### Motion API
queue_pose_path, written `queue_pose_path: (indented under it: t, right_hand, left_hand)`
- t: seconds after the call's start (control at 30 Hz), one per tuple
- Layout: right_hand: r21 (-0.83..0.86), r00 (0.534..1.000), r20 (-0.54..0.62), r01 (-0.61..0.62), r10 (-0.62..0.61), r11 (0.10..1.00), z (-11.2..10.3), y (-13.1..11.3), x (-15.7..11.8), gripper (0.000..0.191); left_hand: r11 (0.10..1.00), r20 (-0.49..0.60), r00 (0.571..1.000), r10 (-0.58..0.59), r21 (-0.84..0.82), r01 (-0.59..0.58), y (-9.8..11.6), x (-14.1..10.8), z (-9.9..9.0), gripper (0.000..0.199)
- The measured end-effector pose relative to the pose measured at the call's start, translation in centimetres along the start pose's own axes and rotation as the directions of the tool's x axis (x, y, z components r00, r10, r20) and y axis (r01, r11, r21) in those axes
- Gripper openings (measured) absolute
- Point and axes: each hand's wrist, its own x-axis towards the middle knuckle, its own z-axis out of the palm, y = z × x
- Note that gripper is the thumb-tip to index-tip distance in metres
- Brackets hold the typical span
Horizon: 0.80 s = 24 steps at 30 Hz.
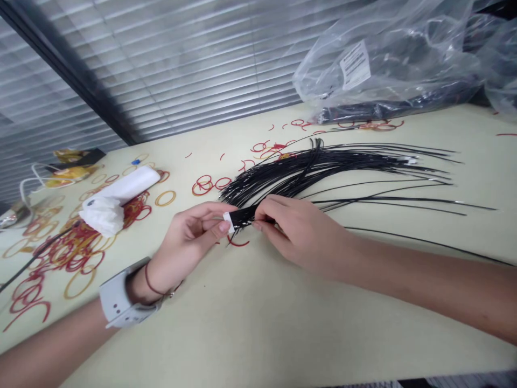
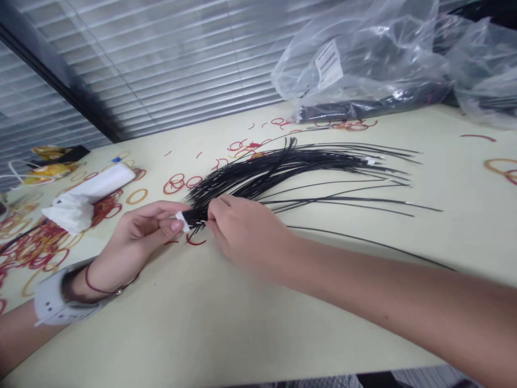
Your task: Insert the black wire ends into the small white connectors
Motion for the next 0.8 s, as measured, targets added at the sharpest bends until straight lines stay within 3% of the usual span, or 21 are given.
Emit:
queue_pose_path:
  t: [0.8]
  right_hand:
    - [-0.022,0.997,-0.025,0.076,-0.076,0.997,0.6,-0.35,0.07,0.019]
  left_hand:
    - [1.0,0.027,1.0,-0.009,-0.02,0.009,-0.44,0.1,-0.15,0.02]
